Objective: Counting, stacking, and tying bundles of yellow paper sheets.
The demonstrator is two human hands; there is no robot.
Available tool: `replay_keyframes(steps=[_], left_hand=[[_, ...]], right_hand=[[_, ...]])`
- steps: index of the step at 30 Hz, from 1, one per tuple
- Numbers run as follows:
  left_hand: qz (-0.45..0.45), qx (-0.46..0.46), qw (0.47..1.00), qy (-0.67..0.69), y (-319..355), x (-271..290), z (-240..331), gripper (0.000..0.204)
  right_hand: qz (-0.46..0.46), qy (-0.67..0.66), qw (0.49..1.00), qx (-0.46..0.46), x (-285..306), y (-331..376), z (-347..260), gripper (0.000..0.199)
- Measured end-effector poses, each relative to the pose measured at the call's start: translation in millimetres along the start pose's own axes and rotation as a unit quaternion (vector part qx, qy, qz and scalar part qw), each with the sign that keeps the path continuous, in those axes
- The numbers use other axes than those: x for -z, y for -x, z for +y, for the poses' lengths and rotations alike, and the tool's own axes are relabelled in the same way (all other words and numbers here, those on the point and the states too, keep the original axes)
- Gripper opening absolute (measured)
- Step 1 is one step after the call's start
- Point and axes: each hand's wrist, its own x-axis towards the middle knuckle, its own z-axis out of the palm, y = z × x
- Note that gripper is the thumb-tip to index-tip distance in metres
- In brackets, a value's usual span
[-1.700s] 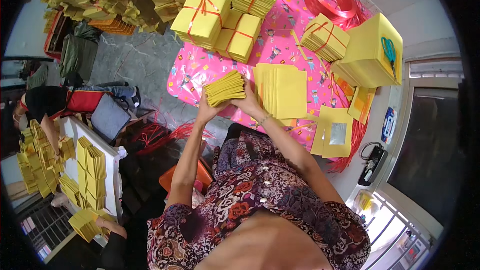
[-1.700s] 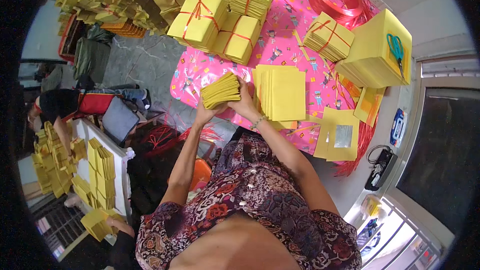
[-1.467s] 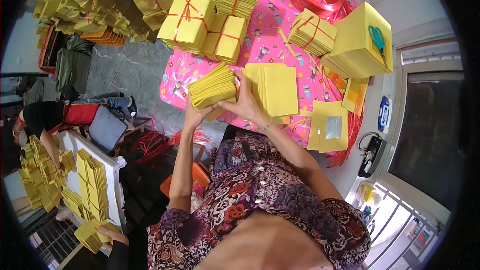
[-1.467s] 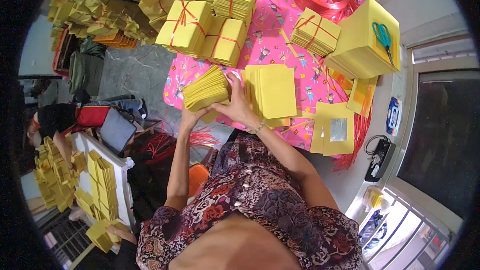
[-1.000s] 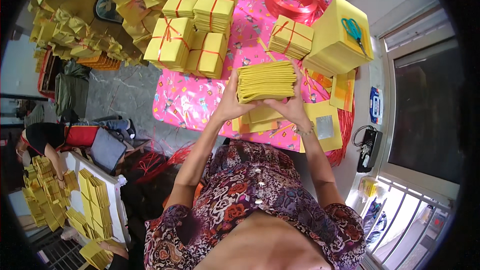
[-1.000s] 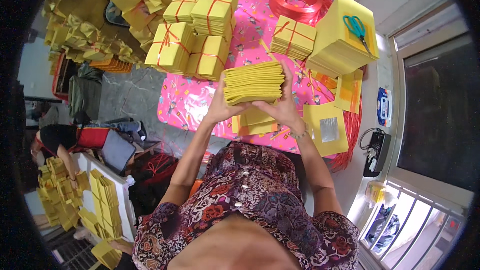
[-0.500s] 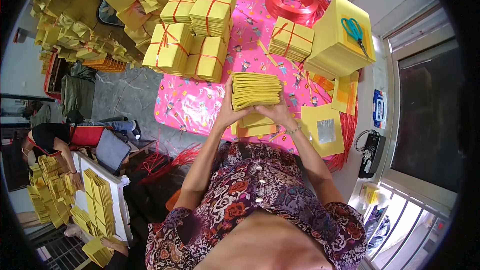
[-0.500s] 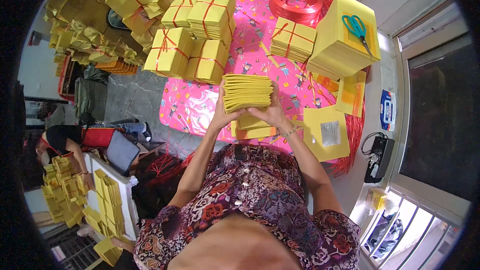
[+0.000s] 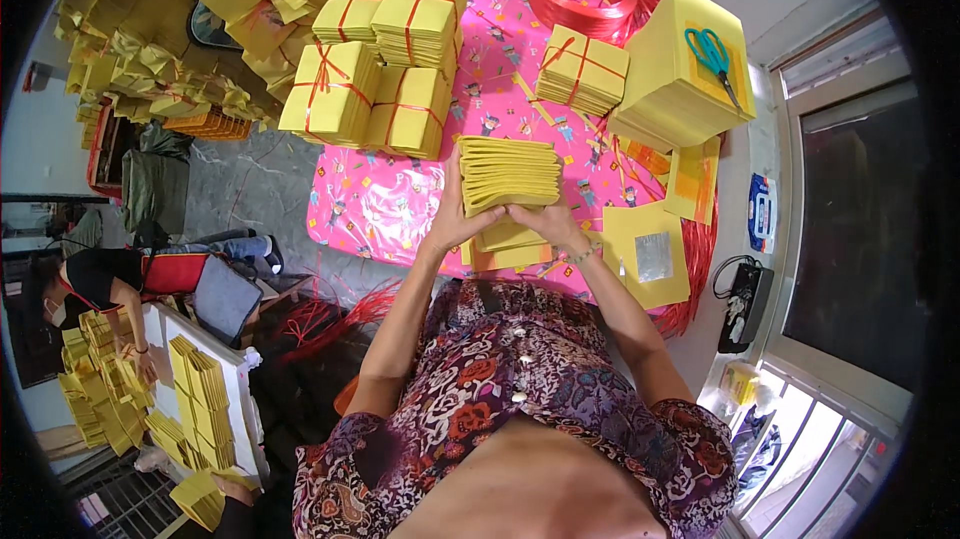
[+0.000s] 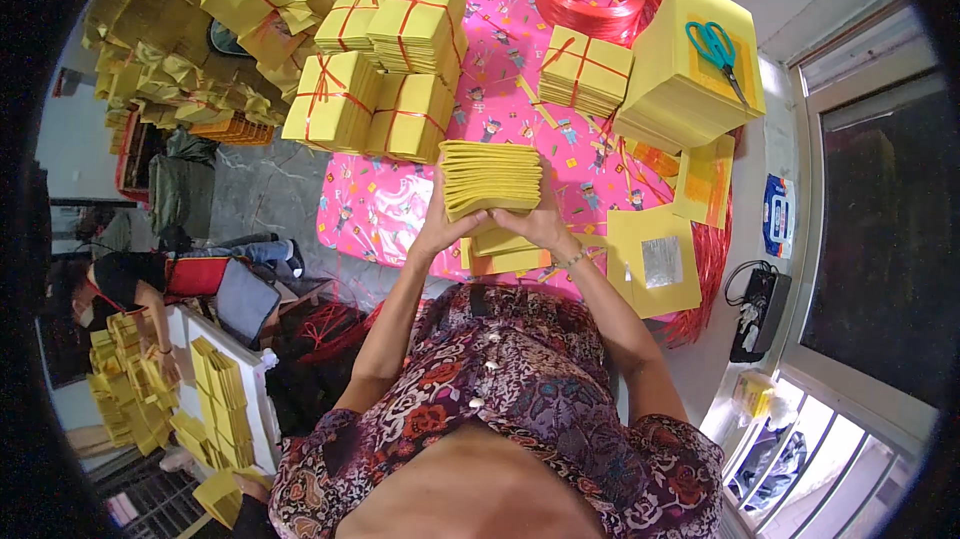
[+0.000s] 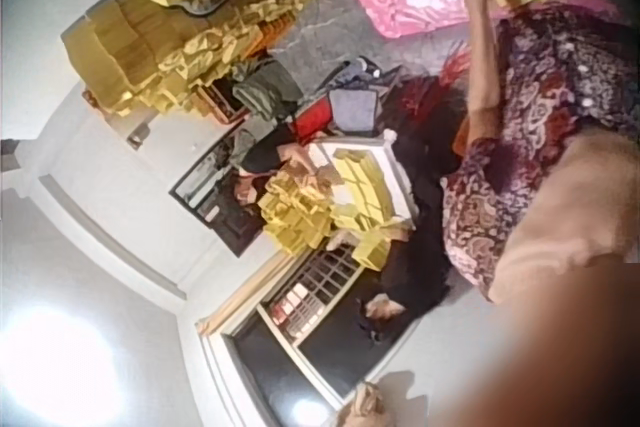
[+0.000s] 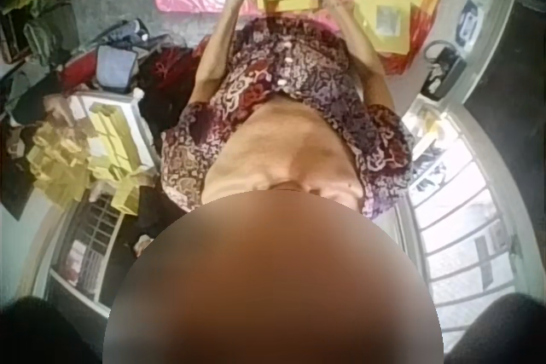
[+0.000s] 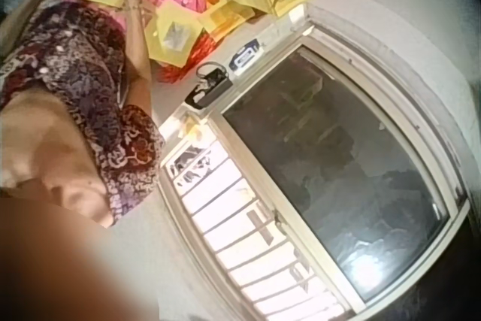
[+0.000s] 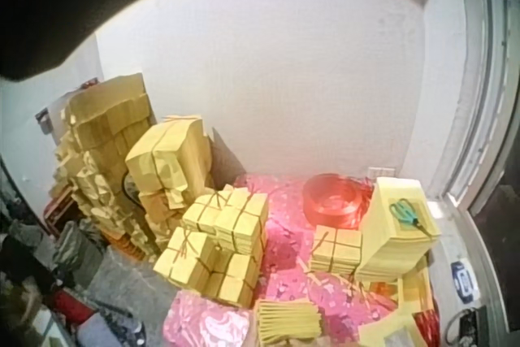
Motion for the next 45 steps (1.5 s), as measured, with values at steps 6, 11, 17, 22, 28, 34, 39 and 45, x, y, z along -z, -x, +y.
replay_keyframes(steps=[6, 11, 17, 22, 28, 34, 39, 45], left_hand=[[0.06, 0.039, 0.98, 0.186, -10.1, -1.9, 51.2, 0.093], [0.091, 0.134, 0.983, 0.091, -25.9, -3.0, 57.4, 0.061], [0.059, 0.141, 0.979, 0.138, -27.5, -3.6, 60.3, 0.053], [0.049, 0.153, 0.976, 0.149, -29.4, -3.3, 74.1, 0.042], [0.061, 0.17, 0.969, 0.169, -30.9, -3.4, 68.8, 0.03], [0.042, 0.174, 0.967, 0.18, -30.0, -0.1, 61.9, 0.031], [0.027, 0.166, 0.971, 0.169, -32.7, -0.7, 65.4, 0.03], [0.054, 0.188, 0.969, 0.151, -36.2, -1.3, 67.9, 0.028]], right_hand=[[0.01, 0.079, 0.997, 0.006, 3.0, -1.6, -9.2, 0.101], [0.012, 0.038, 0.999, -0.022, 3.6, 1.2, 12.6, 0.102], [-0.002, 0.004, 1.0, -0.015, 3.8, 1.0, 19.7, 0.105], [-0.002, -0.012, 1.0, -0.028, -0.9, -0.9, 1.4, 0.105], [0.004, 0.057, 0.998, -0.006, 2.9, -1.3, 6.7, 0.103], [0.011, 0.019, 1.0, 0.015, -1.5, -3.3, 3.2, 0.102], [-0.004, -0.001, 1.0, -0.007, -1.5, -0.9, -0.2, 0.099], [0.016, -0.032, 0.999, -0.014, -6.3, -1.5, -8.4, 0.101]])
